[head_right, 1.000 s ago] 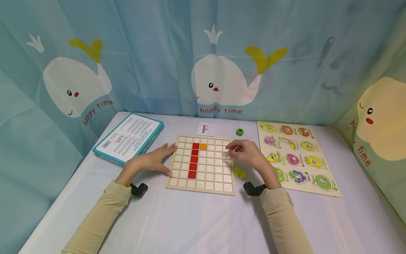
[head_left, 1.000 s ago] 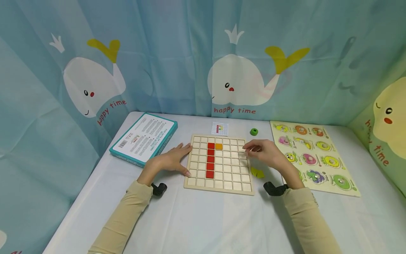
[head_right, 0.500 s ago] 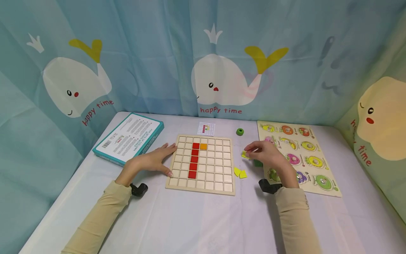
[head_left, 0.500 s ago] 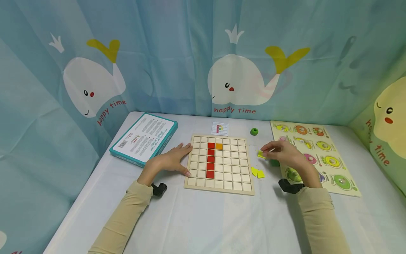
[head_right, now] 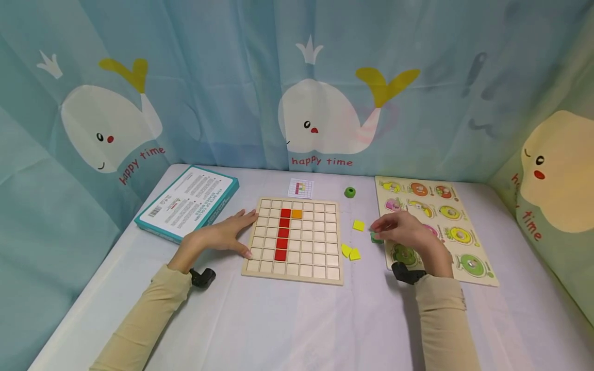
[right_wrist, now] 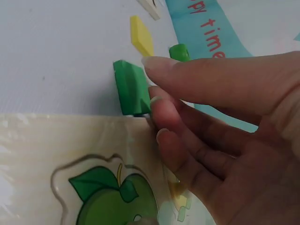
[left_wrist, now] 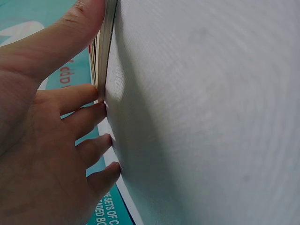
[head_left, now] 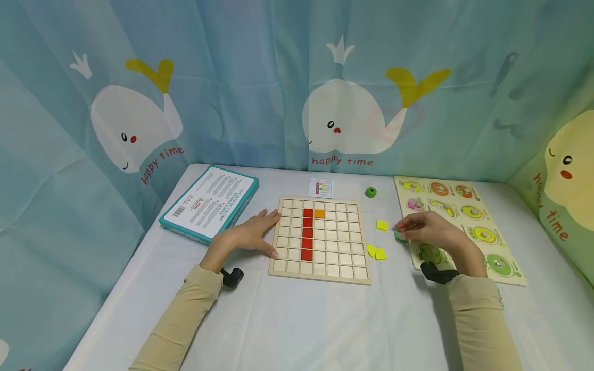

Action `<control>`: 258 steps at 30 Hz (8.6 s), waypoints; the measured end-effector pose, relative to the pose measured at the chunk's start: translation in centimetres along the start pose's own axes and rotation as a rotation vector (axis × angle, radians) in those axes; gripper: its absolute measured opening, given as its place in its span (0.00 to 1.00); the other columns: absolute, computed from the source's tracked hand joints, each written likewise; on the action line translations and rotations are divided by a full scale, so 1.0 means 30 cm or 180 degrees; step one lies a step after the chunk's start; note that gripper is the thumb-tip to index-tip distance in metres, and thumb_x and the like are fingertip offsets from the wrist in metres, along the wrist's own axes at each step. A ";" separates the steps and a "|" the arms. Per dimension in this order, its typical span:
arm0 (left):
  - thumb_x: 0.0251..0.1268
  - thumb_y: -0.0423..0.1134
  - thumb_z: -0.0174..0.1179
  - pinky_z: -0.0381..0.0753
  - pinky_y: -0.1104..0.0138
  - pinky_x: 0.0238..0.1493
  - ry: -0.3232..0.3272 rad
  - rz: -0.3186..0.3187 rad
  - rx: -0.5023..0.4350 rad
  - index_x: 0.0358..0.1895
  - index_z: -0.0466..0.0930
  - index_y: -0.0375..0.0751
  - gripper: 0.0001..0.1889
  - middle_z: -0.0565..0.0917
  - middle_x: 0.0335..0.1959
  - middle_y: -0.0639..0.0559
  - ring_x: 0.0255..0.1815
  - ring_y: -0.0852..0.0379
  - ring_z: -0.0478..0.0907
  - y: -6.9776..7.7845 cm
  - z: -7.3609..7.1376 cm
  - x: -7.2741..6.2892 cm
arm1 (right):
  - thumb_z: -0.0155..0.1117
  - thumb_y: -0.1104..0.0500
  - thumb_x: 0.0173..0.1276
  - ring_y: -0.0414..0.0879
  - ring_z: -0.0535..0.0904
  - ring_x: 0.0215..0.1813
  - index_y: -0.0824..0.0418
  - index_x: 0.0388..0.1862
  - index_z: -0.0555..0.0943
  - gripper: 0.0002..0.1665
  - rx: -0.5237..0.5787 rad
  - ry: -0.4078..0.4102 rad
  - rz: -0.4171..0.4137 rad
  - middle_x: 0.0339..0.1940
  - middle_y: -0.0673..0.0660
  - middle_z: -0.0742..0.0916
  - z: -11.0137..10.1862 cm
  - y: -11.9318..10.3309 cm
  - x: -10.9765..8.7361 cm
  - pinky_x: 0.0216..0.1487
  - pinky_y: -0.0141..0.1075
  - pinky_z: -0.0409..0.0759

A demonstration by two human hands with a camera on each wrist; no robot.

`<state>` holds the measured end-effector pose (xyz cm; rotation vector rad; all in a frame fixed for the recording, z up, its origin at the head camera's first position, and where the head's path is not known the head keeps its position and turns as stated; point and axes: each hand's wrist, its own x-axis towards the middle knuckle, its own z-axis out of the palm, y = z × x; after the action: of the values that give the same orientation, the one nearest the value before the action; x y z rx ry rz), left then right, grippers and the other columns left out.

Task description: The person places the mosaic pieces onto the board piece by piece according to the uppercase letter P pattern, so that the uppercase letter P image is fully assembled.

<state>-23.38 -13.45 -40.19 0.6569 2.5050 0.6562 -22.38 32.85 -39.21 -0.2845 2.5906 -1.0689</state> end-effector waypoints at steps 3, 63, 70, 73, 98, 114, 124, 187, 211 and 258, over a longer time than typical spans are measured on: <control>0.57 0.50 0.77 0.44 0.43 0.83 -0.0003 -0.0010 -0.0020 0.84 0.50 0.40 0.57 0.45 0.86 0.46 0.87 0.41 0.36 0.000 0.001 -0.004 | 0.69 0.62 0.71 0.39 0.81 0.39 0.73 0.54 0.84 0.18 -0.0139 -0.0047 -0.0019 0.50 0.66 0.88 0.004 -0.003 0.002 0.38 0.34 0.82; 0.58 0.52 0.76 0.44 0.42 0.83 -0.0029 0.0039 0.0005 0.84 0.49 0.39 0.57 0.45 0.86 0.44 0.87 0.39 0.36 -0.011 -0.003 -0.010 | 0.68 0.63 0.70 0.42 0.87 0.45 0.69 0.61 0.82 0.22 0.0469 0.0066 -0.0380 0.46 0.62 0.91 0.201 -0.200 0.107 0.47 0.29 0.82; 0.58 0.53 0.76 0.43 0.42 0.83 -0.0046 0.0066 -0.0004 0.84 0.48 0.38 0.58 0.45 0.86 0.44 0.87 0.39 0.35 -0.007 -0.004 -0.005 | 0.69 0.62 0.70 0.45 0.87 0.45 0.69 0.60 0.84 0.21 0.0329 0.0090 -0.0449 0.47 0.63 0.91 0.229 -0.229 0.131 0.46 0.27 0.81; 0.58 0.53 0.76 0.43 0.42 0.83 -0.0063 0.0039 0.0006 0.84 0.47 0.39 0.58 0.44 0.86 0.45 0.87 0.40 0.35 -0.005 -0.004 -0.005 | 0.69 0.61 0.71 0.46 0.86 0.47 0.68 0.59 0.84 0.21 0.0199 0.0105 -0.0527 0.50 0.63 0.90 0.235 -0.241 0.141 0.47 0.27 0.81; 0.58 0.52 0.76 0.42 0.44 0.83 -0.0096 0.0054 0.0053 0.84 0.47 0.39 0.58 0.44 0.86 0.45 0.87 0.41 0.34 -0.012 -0.002 0.009 | 0.66 0.64 0.71 0.46 0.87 0.45 0.68 0.55 0.86 0.16 0.0211 -0.0302 -0.0664 0.49 0.62 0.91 0.297 -0.329 0.232 0.48 0.35 0.83; 0.58 0.53 0.75 0.40 0.44 0.84 -0.0084 0.0032 0.0006 0.84 0.46 0.39 0.59 0.44 0.87 0.45 0.87 0.41 0.34 -0.013 -0.008 -0.001 | 0.73 0.61 0.68 0.46 0.83 0.42 0.65 0.50 0.88 0.13 -0.0124 -0.0319 -0.0633 0.41 0.56 0.91 0.335 -0.355 0.242 0.49 0.40 0.83; 0.58 0.53 0.75 0.42 0.42 0.83 -0.0071 0.0083 0.0023 0.84 0.46 0.37 0.58 0.44 0.86 0.43 0.87 0.39 0.35 -0.014 -0.006 0.007 | 0.75 0.62 0.64 0.45 0.80 0.39 0.61 0.47 0.88 0.12 -0.0212 -0.0304 -0.0568 0.35 0.52 0.87 0.348 -0.362 0.243 0.46 0.38 0.80; 0.58 0.53 0.76 0.42 0.42 0.83 -0.0056 0.0031 -0.0041 0.84 0.46 0.40 0.59 0.43 0.87 0.46 0.87 0.41 0.33 -0.008 -0.007 -0.002 | 0.70 0.63 0.69 0.43 0.81 0.40 0.66 0.45 0.86 0.09 -0.0300 -0.0299 -0.0359 0.39 0.55 0.90 0.134 -0.178 0.077 0.45 0.31 0.77; 0.57 0.52 0.76 0.43 0.42 0.83 -0.0064 0.0046 -0.0024 0.84 0.47 0.39 0.58 0.43 0.87 0.45 0.87 0.40 0.34 -0.009 -0.003 -0.003 | 0.78 0.62 0.61 0.45 0.73 0.37 0.68 0.42 0.84 0.14 -0.0037 -0.0711 -0.0186 0.32 0.54 0.82 0.143 -0.141 0.075 0.38 0.32 0.72; 0.58 0.53 0.75 0.43 0.41 0.82 -0.0074 0.0065 -0.0015 0.84 0.46 0.39 0.59 0.43 0.87 0.44 0.87 0.40 0.34 -0.007 -0.005 -0.010 | 0.66 0.64 0.72 0.52 0.88 0.50 0.66 0.56 0.86 0.16 0.0105 0.0480 -0.0523 0.54 0.64 0.89 0.249 -0.224 0.114 0.51 0.37 0.85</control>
<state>-23.30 -13.82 -40.10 0.6853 2.4777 0.6580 -22.41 22.27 -40.17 -0.4309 2.7179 -1.2321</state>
